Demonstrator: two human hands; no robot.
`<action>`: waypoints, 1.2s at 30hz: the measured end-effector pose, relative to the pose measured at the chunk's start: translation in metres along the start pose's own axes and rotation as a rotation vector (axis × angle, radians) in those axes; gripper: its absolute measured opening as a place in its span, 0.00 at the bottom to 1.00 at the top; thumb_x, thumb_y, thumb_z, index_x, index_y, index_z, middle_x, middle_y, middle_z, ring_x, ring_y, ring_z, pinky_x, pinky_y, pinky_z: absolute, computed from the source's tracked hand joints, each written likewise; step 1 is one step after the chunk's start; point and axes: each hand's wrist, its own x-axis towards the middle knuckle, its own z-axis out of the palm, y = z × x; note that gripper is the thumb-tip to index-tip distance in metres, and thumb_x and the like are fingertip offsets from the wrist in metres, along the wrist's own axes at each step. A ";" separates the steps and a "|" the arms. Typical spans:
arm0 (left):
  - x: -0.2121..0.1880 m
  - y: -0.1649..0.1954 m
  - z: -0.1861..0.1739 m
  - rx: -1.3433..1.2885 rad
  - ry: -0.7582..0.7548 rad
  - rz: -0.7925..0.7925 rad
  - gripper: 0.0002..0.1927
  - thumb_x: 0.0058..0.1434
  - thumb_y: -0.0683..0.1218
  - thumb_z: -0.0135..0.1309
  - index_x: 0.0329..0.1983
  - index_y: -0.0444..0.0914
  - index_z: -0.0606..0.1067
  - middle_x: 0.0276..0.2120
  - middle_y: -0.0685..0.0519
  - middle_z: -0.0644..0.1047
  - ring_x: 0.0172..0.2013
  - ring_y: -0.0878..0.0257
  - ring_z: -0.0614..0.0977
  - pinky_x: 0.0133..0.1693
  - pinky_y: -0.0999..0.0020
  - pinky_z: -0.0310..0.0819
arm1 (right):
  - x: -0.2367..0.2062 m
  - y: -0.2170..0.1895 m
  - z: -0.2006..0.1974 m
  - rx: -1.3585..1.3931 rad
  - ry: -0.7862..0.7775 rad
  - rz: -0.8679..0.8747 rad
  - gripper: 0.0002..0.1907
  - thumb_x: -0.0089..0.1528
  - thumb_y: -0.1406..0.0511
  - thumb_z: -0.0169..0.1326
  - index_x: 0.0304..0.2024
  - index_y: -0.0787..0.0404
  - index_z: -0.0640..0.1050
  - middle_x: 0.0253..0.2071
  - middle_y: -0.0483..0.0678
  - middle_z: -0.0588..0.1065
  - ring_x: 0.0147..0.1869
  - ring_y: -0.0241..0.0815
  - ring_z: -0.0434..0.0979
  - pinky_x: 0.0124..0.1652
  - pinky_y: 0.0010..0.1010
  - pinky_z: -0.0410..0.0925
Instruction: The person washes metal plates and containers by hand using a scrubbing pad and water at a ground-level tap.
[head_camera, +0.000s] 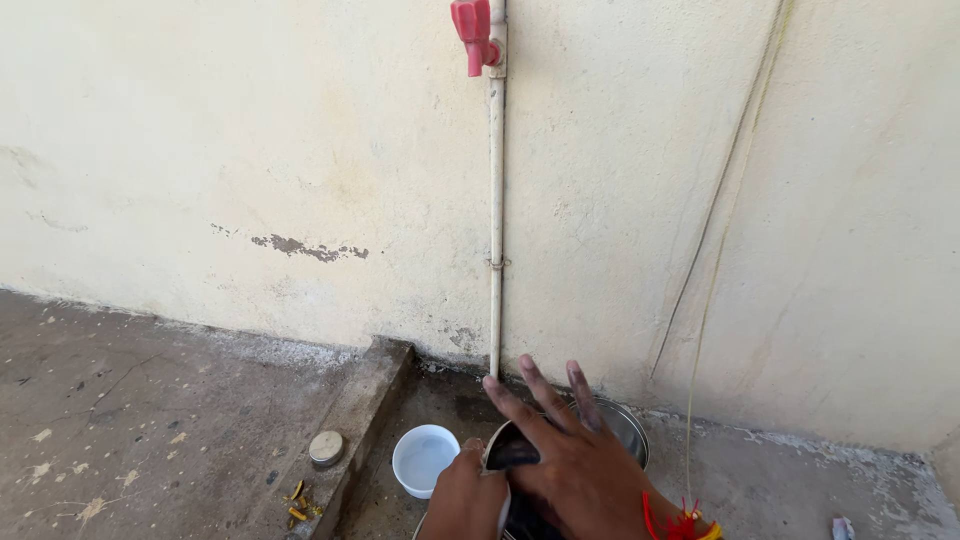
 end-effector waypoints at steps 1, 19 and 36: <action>-0.009 -0.004 0.000 0.090 0.078 0.271 0.14 0.57 0.44 0.57 0.45 0.35 0.75 0.47 0.24 0.75 0.47 0.32 0.81 0.50 0.46 0.75 | -0.002 0.003 0.001 -0.104 -0.001 0.081 0.06 0.53 0.60 0.65 0.22 0.48 0.82 0.76 0.54 0.56 0.81 0.62 0.38 0.69 0.69 0.32; 0.003 0.054 -0.042 -0.550 -0.041 -0.297 0.16 0.62 0.42 0.45 0.52 0.29 0.69 0.37 0.22 0.75 0.19 0.42 0.81 0.15 0.56 0.75 | 0.017 0.004 -0.038 -0.109 -0.777 0.594 0.13 0.60 0.53 0.64 0.43 0.48 0.81 0.81 0.50 0.45 0.86 0.58 0.26 0.76 0.63 0.29; -0.008 0.122 -0.074 -0.687 -0.254 -0.634 0.22 0.60 0.40 0.47 0.56 0.29 0.59 0.28 0.36 0.77 0.16 0.48 0.81 0.14 0.57 0.73 | 0.001 0.001 -0.003 -0.220 -0.189 0.376 0.14 0.50 0.57 0.67 0.33 0.56 0.82 0.76 0.58 0.55 0.82 0.63 0.40 0.69 0.65 0.36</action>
